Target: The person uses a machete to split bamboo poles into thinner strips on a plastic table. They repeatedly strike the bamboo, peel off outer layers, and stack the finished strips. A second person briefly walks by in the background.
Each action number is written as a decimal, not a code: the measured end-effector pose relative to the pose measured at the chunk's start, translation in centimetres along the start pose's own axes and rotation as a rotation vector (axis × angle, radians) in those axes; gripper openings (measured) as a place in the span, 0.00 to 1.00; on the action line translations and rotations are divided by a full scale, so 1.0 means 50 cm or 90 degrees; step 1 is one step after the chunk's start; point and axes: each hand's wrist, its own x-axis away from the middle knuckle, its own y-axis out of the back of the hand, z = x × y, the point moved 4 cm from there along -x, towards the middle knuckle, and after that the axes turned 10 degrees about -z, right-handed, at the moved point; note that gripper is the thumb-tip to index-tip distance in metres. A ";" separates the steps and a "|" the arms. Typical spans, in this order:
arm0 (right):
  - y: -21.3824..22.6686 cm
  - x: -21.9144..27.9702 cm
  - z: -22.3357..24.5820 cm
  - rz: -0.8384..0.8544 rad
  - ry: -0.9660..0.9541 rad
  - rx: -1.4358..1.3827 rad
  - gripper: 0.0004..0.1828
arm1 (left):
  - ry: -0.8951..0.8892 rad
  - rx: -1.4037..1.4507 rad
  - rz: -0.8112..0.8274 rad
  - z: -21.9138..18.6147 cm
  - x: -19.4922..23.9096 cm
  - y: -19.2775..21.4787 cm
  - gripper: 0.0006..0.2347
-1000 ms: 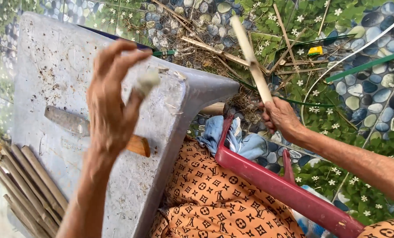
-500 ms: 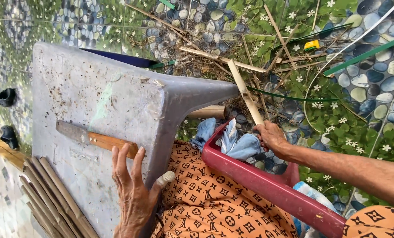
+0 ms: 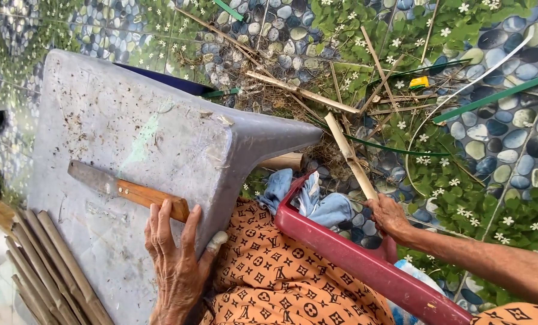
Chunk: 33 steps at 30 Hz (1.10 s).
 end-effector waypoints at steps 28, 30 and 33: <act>0.025 -0.165 -0.015 -0.173 0.440 0.198 0.21 | 0.028 0.101 -0.048 0.016 -0.005 0.004 0.28; 0.045 -0.081 0.084 -0.188 0.454 0.200 0.19 | 0.034 0.095 -0.041 0.018 0.000 -0.001 0.29; 0.064 -0.004 0.218 -0.243 0.558 0.218 0.22 | 0.035 0.066 -0.041 0.032 0.007 -0.009 0.34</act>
